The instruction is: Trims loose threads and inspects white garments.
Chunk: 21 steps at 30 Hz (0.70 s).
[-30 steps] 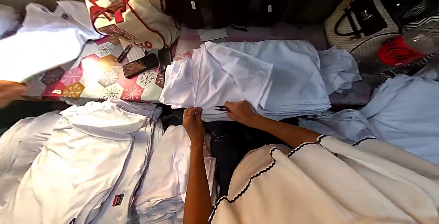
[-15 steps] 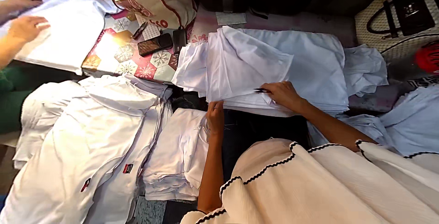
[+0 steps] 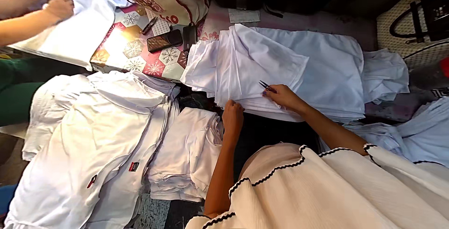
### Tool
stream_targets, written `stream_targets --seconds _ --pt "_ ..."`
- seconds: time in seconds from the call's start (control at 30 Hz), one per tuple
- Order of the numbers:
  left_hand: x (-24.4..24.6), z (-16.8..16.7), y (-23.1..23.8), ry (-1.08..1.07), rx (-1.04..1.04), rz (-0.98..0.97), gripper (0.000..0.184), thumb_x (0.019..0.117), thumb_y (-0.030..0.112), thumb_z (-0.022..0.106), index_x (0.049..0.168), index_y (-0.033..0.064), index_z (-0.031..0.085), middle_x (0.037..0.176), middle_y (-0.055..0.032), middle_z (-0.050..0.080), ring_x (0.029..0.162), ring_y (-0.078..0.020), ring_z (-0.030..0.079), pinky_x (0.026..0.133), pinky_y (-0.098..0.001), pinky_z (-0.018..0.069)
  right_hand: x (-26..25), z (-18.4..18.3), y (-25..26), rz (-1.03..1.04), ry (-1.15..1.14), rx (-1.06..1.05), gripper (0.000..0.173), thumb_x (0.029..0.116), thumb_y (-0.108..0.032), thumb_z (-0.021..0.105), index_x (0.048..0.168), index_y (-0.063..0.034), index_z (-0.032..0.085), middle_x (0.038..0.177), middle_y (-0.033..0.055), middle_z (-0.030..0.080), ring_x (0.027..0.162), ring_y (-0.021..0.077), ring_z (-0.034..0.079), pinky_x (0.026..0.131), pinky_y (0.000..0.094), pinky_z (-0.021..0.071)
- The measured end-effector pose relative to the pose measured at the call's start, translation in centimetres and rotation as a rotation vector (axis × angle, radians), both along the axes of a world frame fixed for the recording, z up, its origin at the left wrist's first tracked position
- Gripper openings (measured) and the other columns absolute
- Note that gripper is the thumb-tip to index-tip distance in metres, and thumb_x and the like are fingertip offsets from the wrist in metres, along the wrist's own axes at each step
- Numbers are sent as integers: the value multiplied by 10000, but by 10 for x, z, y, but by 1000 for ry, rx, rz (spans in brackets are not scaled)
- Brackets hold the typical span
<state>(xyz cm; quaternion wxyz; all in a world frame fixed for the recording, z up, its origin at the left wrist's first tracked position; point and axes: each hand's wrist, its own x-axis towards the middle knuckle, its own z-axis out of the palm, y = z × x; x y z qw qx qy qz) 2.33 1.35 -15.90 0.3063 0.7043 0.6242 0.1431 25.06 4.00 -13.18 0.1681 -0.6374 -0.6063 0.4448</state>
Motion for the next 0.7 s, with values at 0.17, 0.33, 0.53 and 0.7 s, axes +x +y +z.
stream_targets --seconds 0.17,0.33,0.53,0.7 --pt "20 3 1 -160 282 92 222 966 137 693 1112 -25 738 1123 -233 664 1049 -373 667 901 -503 561 2 8 3 -127 327 -169 306 1085 -309 523 1055 -42 669 583 -48 418 431 22 334 417 182 305" --pt "32 -52 16 -241 627 96 89 923 19 691 918 -45 753 1008 -207 671 1005 -341 667 881 -423 569 -5 28 4 -211 437 -359 533 1126 -447 289 984 -77 647 540 -79 353 412 26 309 417 180 299" --pt "34 -60 13 -271 654 143 80 901 14 701 942 -34 752 1049 -200 679 1025 -320 674 897 -394 569 -17 24 -3 -197 539 -574 478 1131 -412 302 934 -96 604 549 -83 385 398 1 314 395 148 282" --pt "27 -51 7 -580 445 187 68 849 -4 712 872 -66 695 1115 -216 622 995 -271 648 857 -361 573 -23 20 0 -161 437 -614 479 1135 -388 306 926 -91 617 525 -96 349 391 -5 280 393 153 250"
